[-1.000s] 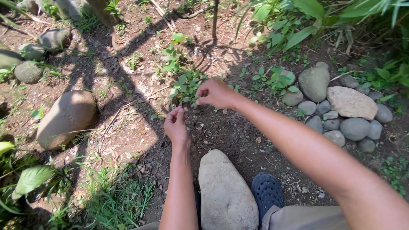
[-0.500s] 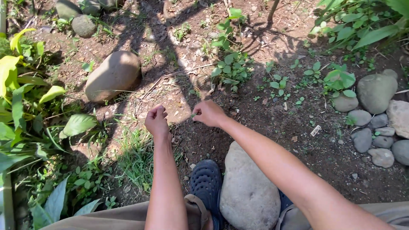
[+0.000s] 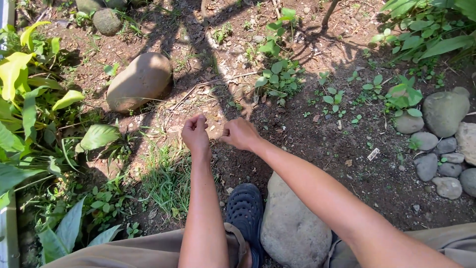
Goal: Pulling small weeds and plant debris from the soil by hand in a garden.
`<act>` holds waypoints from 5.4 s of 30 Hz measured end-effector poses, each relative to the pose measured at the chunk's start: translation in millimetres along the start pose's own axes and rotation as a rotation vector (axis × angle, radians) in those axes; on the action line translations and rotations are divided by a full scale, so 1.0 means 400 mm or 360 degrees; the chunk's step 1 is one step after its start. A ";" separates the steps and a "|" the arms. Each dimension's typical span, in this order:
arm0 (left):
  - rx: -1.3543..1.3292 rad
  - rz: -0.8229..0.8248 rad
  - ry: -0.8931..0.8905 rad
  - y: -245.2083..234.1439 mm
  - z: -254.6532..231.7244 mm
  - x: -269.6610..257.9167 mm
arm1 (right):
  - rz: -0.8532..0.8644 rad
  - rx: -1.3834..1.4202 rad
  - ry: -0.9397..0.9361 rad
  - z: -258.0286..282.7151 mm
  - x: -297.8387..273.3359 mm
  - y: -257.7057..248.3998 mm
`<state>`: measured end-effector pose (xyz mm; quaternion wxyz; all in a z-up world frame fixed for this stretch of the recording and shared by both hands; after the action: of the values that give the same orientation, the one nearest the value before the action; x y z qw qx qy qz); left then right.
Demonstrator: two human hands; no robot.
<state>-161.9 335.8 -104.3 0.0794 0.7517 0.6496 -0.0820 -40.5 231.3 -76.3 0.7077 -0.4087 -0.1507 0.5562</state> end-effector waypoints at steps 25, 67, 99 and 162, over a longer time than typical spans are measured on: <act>0.0689 0.1119 -0.0127 0.600 0.203 -0.419 | -0.0550 0.0339 0.0999 -0.768 -0.461 -0.245; 0.1012 0.1532 -0.0109 0.907 0.387 -0.530 | -0.1104 0.0205 0.1500 -1.217 -0.531 -0.260; -0.0088 0.1290 -0.0240 0.869 0.012 -0.576 | -0.0680 0.1285 0.0378 -0.680 -0.358 -0.632; 0.0145 0.1511 0.0028 0.691 -0.087 -0.737 | -0.0765 0.1237 0.0345 -0.530 -0.646 -0.614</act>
<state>70.4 20.0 -0.2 0.0694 0.9688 0.2307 -0.0587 177.4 -102.8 37.7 0.9287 -0.1225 0.0533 0.3459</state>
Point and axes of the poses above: each hand's wrist, its own x-axis towards the middle knuckle, its own y-axis out of the palm, z = x × y, the point moved 8 cm from there along x, towards the middle knuckle, and after that the axes turned 2 degrees about -y, right-handed, at the moved point
